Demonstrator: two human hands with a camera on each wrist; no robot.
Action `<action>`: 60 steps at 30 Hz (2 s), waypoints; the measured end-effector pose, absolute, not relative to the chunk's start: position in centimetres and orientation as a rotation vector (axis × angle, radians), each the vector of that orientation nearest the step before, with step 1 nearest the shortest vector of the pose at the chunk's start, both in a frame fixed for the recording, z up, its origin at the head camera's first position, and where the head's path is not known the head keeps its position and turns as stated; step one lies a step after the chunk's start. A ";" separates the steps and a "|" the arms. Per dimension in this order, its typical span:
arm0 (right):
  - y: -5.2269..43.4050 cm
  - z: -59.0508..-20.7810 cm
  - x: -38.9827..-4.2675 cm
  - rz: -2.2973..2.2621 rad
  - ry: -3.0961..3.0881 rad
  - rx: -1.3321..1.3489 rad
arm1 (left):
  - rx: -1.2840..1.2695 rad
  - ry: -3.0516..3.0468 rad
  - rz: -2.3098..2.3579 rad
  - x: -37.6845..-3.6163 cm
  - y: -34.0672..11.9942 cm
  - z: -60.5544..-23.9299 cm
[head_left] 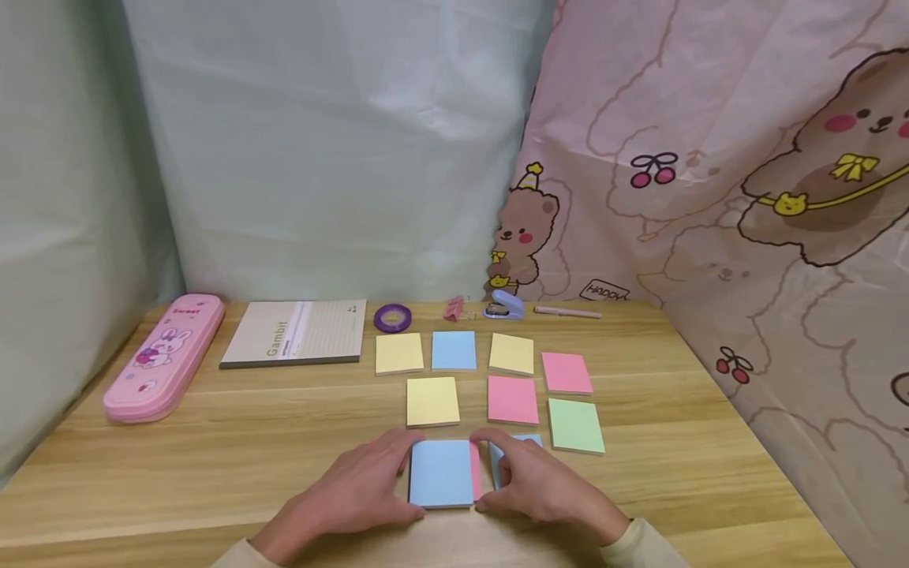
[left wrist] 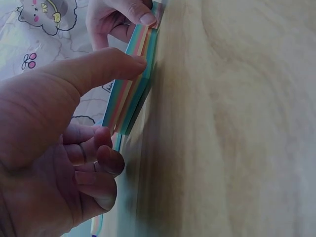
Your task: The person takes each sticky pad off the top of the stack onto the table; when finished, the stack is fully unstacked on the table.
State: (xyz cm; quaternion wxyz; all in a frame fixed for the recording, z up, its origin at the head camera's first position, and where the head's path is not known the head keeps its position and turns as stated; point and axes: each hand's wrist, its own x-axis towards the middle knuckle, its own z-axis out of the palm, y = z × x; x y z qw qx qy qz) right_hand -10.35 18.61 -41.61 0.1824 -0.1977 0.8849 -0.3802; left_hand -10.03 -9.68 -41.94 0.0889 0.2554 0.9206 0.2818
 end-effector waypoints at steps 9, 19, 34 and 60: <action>18.6 -41.7 -10.2 -1.076 2.487 -0.533 | 0.709 2.758 0.833 -10.2 -9.8 -42.0; 18.5 -41.6 -10.2 -1.069 2.490 -0.548 | 0.594 2.819 0.849 -10.7 -11.5 -41.0; 18.6 -41.6 -10.2 -1.054 2.511 -0.577 | 0.538 2.908 0.901 -14.8 -19.0 -40.6; 18.9 -41.5 -9.9 -1.052 2.512 -0.567 | 0.520 2.803 0.845 -17.7 -22.4 -41.9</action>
